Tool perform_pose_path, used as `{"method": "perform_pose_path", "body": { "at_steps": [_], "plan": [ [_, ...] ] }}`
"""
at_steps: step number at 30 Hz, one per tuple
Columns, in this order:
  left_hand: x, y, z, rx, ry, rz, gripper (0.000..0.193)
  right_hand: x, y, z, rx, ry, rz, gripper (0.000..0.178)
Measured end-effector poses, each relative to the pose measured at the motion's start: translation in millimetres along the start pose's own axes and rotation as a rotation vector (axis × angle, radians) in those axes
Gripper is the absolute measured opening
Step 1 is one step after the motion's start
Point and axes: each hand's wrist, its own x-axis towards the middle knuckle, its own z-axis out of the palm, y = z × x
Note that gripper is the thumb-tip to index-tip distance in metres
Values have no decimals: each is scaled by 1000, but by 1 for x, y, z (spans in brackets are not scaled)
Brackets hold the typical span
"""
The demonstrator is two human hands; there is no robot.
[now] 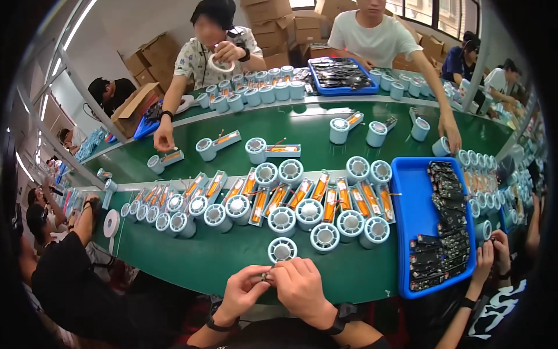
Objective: The person picks up a battery and a circuit board, connects the battery wires to the board, and presses the board into a fan housing. They then place the assembled fan onto the table and repeat the process.
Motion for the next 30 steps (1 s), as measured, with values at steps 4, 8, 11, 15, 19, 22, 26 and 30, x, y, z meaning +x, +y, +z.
{"method": "perform_pose_path", "body": {
  "at_steps": [4,8,11,15,19,22,26,30],
  "plan": [
    [-8,7,-8,-45,-16,-151,37,-6,-6,2,4,2,-15,16],
    [0,4,-8,-81,-17,-100,37,0,-2,-1,2,10,-13,19],
    [-7,9,-20,-106,14,-136,36,4,-3,3,82,-50,-68,18],
    [-12,3,-15,-20,-18,-109,35,5,0,4,93,-168,-110,16],
    [-4,0,0,170,-62,32,35,-9,5,-3,94,-94,-69,15],
    [-10,6,1,239,-11,31,35,-8,-1,-3,99,-116,-95,15],
    [-12,19,-3,182,-36,-96,34,-5,-2,0,45,-142,-110,14],
    [-9,22,-6,96,-69,-154,33,0,0,0,62,-136,-124,14]
  ]
}}
